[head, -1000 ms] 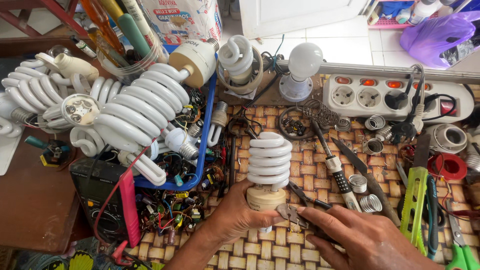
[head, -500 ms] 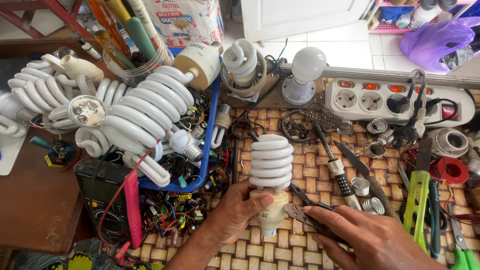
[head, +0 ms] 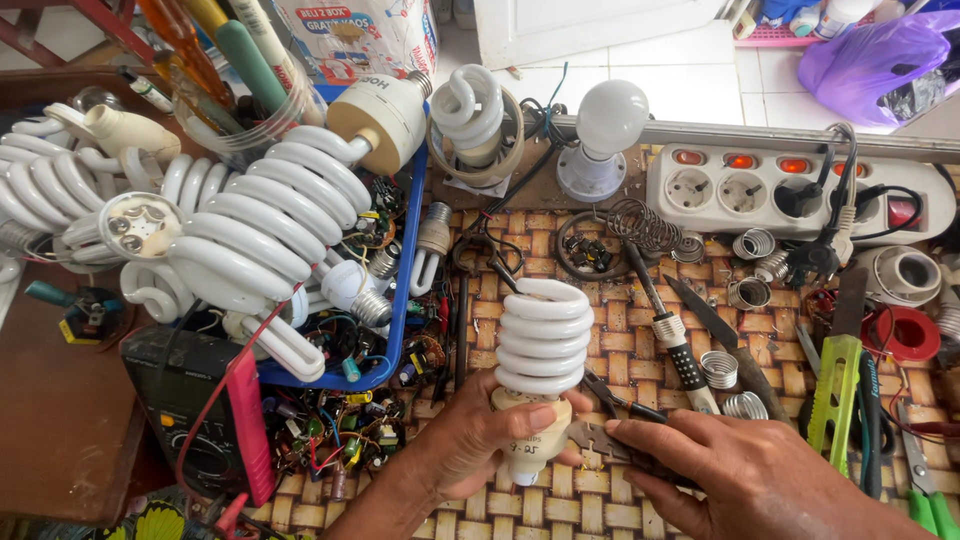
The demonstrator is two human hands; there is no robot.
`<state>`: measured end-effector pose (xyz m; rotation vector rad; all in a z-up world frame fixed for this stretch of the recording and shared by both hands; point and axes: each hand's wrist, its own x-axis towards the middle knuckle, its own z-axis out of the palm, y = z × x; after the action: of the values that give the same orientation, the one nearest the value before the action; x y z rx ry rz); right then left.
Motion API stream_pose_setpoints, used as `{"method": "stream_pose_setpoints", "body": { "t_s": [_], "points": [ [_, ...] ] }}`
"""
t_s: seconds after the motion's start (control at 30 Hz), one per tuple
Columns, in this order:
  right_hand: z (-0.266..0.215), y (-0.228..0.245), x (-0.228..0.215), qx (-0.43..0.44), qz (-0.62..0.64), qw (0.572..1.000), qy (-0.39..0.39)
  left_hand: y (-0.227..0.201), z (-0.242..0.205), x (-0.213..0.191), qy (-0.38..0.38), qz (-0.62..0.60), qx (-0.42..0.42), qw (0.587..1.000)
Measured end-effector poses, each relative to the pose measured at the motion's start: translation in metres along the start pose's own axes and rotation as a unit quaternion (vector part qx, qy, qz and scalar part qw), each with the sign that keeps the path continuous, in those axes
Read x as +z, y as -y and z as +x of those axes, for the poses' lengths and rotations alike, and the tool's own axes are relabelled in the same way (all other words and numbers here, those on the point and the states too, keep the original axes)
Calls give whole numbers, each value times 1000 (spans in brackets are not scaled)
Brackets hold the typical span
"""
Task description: The person uses pliers to remove the metal base from a compact fluorescent light bulb. They then use a utility knife to cut the plastic base of the bulb and separate the spiral tube from the internal components.
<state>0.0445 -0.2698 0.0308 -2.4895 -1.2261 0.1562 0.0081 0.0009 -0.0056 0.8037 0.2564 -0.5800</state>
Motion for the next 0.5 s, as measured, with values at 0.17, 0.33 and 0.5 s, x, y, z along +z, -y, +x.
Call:
{"method": "stream_pose_setpoints", "body": {
  "t_s": [0.17,0.33,0.5],
  "points": [
    [4,-3,4,-28,-20,999,-22,-3,-1,13,-61,24,37,997],
    [-1,-7,9,-26,-32,999,16,4,1,9,-80,129,42,988],
    [-6,2,15,-49,-115,991,-41,0,-2,11,-110,224,46,967]
  ]
}}
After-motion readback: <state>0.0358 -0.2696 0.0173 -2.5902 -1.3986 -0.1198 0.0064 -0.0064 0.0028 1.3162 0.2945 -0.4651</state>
